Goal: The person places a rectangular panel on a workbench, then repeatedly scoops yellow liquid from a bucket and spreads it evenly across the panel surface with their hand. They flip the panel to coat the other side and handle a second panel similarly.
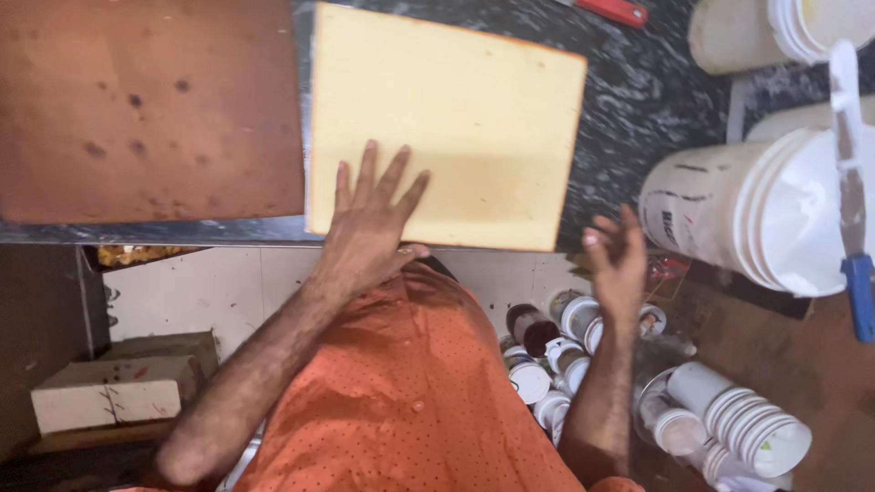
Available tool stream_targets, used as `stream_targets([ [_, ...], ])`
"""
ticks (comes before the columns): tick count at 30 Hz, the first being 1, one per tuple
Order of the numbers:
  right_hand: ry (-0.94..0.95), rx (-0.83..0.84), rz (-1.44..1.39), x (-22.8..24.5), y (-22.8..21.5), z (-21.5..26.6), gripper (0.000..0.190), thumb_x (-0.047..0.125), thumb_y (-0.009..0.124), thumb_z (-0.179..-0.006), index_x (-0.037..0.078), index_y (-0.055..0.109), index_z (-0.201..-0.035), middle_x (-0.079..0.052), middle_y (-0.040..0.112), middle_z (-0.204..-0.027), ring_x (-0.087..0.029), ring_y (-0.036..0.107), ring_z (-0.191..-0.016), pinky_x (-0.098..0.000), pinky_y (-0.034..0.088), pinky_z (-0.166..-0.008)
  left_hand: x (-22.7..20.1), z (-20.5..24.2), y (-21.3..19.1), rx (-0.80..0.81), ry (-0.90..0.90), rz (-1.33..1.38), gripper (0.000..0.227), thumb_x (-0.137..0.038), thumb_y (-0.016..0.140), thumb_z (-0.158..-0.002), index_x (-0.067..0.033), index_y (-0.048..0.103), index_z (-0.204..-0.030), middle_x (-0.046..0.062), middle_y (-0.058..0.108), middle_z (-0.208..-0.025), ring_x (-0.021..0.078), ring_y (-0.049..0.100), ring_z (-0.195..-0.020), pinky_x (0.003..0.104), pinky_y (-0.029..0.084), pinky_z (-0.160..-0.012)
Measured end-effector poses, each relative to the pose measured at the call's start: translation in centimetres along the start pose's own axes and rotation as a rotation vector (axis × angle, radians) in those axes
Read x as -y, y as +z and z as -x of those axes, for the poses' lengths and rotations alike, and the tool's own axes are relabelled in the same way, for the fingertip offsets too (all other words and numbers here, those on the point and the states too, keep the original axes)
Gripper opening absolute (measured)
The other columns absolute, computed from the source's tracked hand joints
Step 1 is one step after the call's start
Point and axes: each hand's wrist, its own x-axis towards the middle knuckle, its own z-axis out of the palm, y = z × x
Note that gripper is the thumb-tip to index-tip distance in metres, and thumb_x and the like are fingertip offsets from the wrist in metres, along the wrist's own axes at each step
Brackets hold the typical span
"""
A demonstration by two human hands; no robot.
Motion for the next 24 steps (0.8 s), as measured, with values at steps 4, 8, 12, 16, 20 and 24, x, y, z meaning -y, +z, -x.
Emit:
stream_targets([
  [4, -0.264, 0.184, 0.115, -3.1, 1.1, 1.5, 0.100, 0.009, 0.078, -0.082, 0.013, 0.022, -0.164, -0.021, 0.052, -0.151, -0.031, 0.055, -0.136, -0.0422, 0.057, -0.104, -1.9, -3.6, 2.1, 0.044, -0.007, -0.103, 0.107, -0.066, 0.075, -0.074, -0.0156, 0.036, -0.160, 0.015, 0.009, -0.172, 0.0424, -0.007, -0.153, 0.075, -0.004, -0.114],
  [8, -0.503, 0.025, 0.311, -6.0, 4.2, 1.8, 0.105, 0.013, 0.089, -0.076, 0.005, 0.028, -0.161, -0.020, 0.060, -0.140, -0.033, 0.059, -0.126, -0.0472, 0.052, -0.105, 1.6, -3.4, 2.5, -0.334, -0.293, -0.053, 0.092, -0.051, 0.080, -0.090, -0.0036, 0.042, -0.159, 0.025, 0.021, -0.170, 0.0466, 0.009, -0.155, 0.064, 0.009, -0.124],
  [12, -0.643, -0.122, 0.423, -7.2, 7.1, 1.0, 0.096, 0.020, 0.095, -0.081, 0.000, 0.039, -0.156, -0.016, 0.070, -0.126, -0.030, 0.065, -0.115, -0.0446, 0.053, -0.099, 4.7, 0.7, 3.7, -0.648, -0.580, 0.199, 0.071, -0.032, 0.075, -0.100, 0.0053, 0.046, -0.153, 0.028, 0.045, -0.151, 0.0433, 0.041, -0.143, 0.055, 0.032, -0.120],
  [16, -0.578, -0.113, 0.203, -7.1, 6.3, 0.1, 0.096, 0.015, 0.092, -0.077, -0.005, 0.039, -0.154, -0.012, 0.072, -0.123, -0.026, 0.066, -0.110, -0.0423, 0.052, -0.101, 5.7, 5.2, 7.0, -0.700, -0.717, 0.279, 0.059, -0.029, 0.072, -0.106, 0.0106, 0.048, -0.144, 0.028, 0.052, -0.135, 0.0408, 0.053, -0.125, 0.050, 0.045, -0.107],
  [20, -0.562, -0.089, 0.254, -5.7, 5.5, -1.5, 0.099, 0.013, 0.092, -0.077, -0.005, 0.034, -0.155, -0.012, 0.072, -0.125, -0.026, 0.065, -0.111, -0.0414, 0.051, -0.099, 6.5, 6.7, 11.0, -0.769, -0.742, 0.474, 0.045, -0.027, 0.066, -0.107, 0.0067, 0.056, -0.135, 0.021, 0.060, -0.127, 0.0298, 0.062, -0.117, 0.040, 0.053, -0.100],
  [24, -0.476, -0.024, 0.268, -4.5, 4.5, -2.5, 0.098, 0.008, 0.089, -0.078, -0.002, 0.033, -0.157, -0.012, 0.070, -0.129, -0.026, 0.064, -0.114, -0.0398, 0.052, -0.095, 6.5, 6.2, 13.4, -0.973, -0.611, 0.810, 0.051, -0.026, 0.064, -0.108, 0.0086, 0.048, -0.142, 0.019, 0.062, -0.134, 0.0256, 0.061, -0.122, 0.037, 0.051, -0.105],
])
